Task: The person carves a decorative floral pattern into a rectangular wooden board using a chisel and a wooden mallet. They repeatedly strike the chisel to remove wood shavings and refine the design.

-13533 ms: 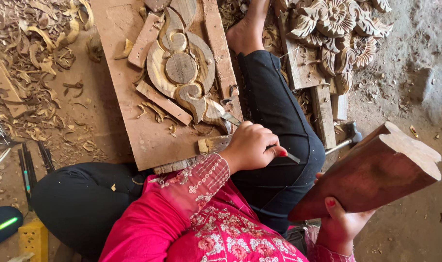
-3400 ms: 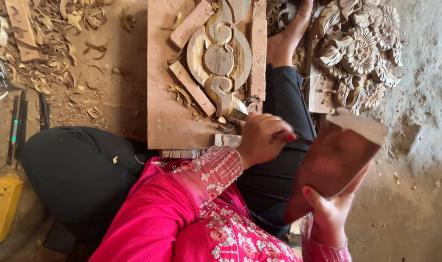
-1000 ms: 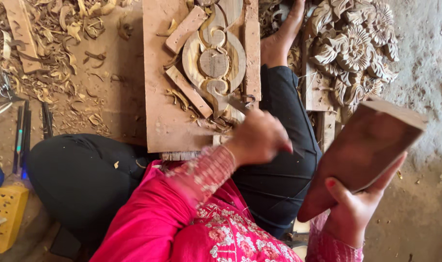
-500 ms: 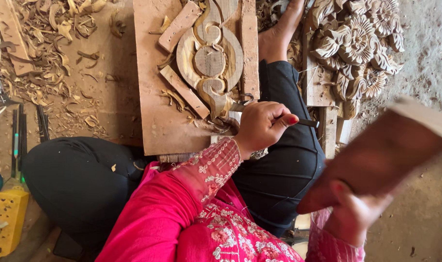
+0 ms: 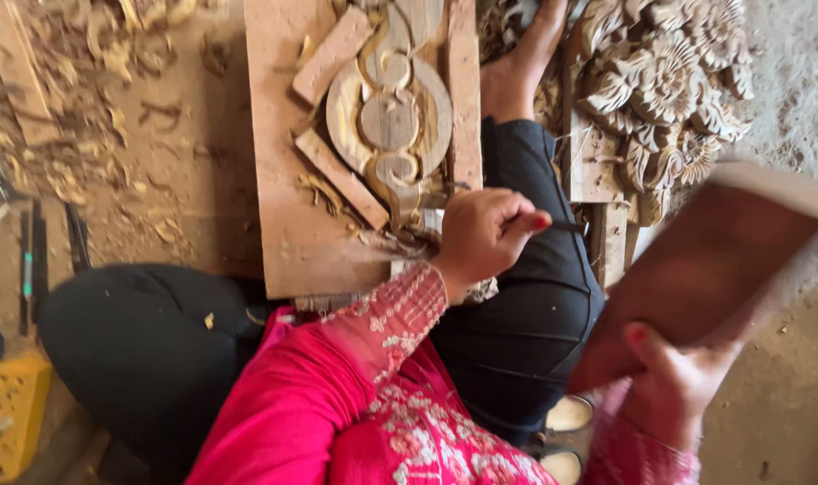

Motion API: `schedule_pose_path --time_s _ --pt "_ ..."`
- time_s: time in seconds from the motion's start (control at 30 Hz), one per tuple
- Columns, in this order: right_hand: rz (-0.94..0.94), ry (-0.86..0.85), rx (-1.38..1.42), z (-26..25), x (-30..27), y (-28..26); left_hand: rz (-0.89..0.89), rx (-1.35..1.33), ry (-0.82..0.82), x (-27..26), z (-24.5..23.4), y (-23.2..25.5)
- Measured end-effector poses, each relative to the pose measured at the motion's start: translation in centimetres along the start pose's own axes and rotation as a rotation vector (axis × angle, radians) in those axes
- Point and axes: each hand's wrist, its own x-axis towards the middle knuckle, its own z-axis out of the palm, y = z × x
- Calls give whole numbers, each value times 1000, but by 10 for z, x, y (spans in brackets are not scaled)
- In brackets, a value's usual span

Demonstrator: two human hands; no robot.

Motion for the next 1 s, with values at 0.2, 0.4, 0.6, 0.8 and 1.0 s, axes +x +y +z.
schedule_pose_path --time_s 0.2,0.4,0.6,0.8,1.0 --pt "147 -46 -13 1 9 -1 -76 -132 118 18 -7 17" --pt "20 134 71 -6 -1 6 242 185 -43 -1 1 22" --pt "-30 176 69 -6 -10 -2 -19 59 -119 -2 9 -1" --pt "10 59 103 4 14 -2 -180 9 -25 10 20 -8" --pt "59 -43 39 10 32 4 -110 98 13 10 22 -7"
